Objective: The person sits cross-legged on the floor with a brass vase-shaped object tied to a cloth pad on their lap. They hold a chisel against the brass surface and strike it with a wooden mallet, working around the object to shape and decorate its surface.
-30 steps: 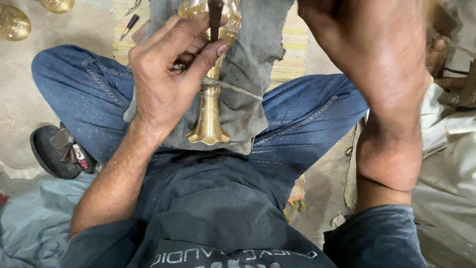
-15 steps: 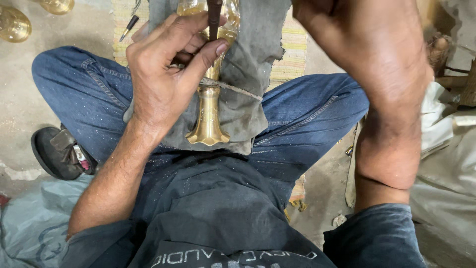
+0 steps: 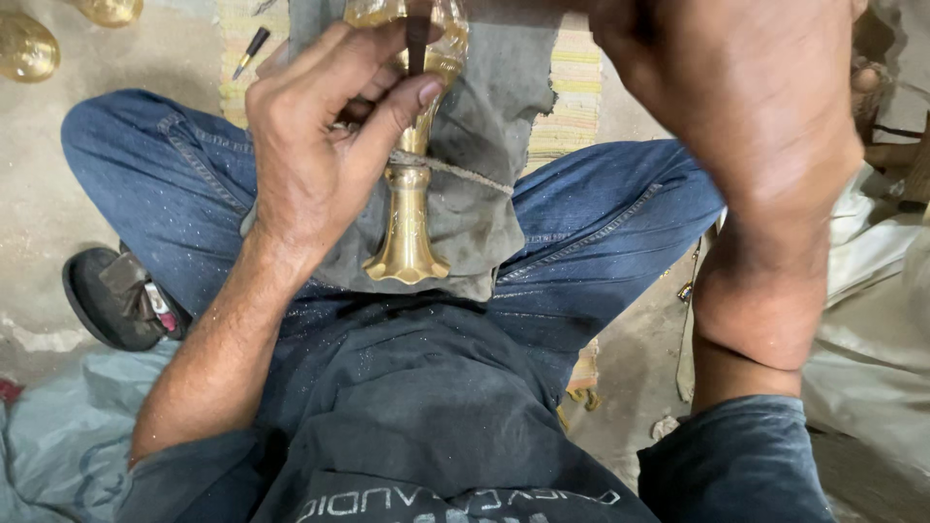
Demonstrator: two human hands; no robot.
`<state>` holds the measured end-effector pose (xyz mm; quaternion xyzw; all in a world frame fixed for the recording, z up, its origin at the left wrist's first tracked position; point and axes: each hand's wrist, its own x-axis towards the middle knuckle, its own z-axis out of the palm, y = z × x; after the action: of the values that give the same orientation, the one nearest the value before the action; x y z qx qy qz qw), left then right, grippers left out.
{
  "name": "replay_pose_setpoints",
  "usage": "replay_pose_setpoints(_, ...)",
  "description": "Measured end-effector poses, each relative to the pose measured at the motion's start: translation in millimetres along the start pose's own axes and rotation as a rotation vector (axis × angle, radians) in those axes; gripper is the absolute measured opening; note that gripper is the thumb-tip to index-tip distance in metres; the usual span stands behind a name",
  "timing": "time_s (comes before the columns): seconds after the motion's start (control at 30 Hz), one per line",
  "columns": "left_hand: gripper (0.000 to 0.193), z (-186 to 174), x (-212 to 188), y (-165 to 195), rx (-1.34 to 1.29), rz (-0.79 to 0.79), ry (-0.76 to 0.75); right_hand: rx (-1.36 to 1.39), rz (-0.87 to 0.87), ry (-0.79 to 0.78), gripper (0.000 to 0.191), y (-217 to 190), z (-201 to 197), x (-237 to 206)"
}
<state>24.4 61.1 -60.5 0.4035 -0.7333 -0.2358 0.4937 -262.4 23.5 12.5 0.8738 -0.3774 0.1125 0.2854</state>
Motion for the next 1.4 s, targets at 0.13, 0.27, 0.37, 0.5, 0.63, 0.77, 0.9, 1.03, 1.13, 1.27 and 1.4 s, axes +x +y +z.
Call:
replay_pose_setpoints(0.13, 0.026, 2, -2, -5, -0.009, -0.028, -0.004, 0.5, 0.269, -0.111, 0.012, -3, 2, 1)
replay_pose_setpoints(0.27, 0.026, 1, -3, -8, 0.007, 0.005, -0.002, 0.476, 0.308, -0.158, 0.013, -3, 5, 1)
replay_pose_setpoints(0.37, 0.026, 0, -2, -6, 0.014, -0.012, -0.006, 0.314, 0.195, -0.13, 0.012, -2, 4, 0)
replay_pose_setpoints(0.5, 0.026, -2, 2, -1, -0.008, 0.018, -0.007, 0.221, 0.114, -0.084, 0.012, -3, 3, -2)
replay_pose_setpoints(0.63, 0.028, -3, 2, 2, -0.01, -0.003, -0.021, 0.259, 0.118, -0.088, 0.012, -4, 3, -3)
replay_pose_setpoints(0.77, 0.027, -1, 2, -2, 0.034, 0.02, -0.014, 0.359, 0.178, -0.089, 0.012, -3, 5, -4)
replay_pose_setpoints(0.9, 0.026, -1, 0, -5, 0.027, -0.01, -0.02, 0.616, 0.309, -0.121, 0.014, -2, 8, -4)
replay_pose_setpoints(1.03, 0.026, 0, 3, -4, 0.022, 0.05, -0.007, 0.546, 0.269, -0.085, 0.011, -1, 9, -4)
replay_pose_setpoints(1.13, 0.026, -1, 5, 1, 0.018, 0.025, -0.011, 0.468, 0.239, -0.087, 0.011, 0, 9, -5)
replay_pose_setpoints(1.27, 0.03, -4, 6, 6, 0.034, -0.001, -0.023, 0.386, 0.192, -0.08, 0.01, 0, 9, -4)
replay_pose_setpoints(1.4, 0.028, -5, 5, 3, 0.018, 0.014, -0.022, 0.282, 0.153, -0.077, 0.009, 0, 8, -1)
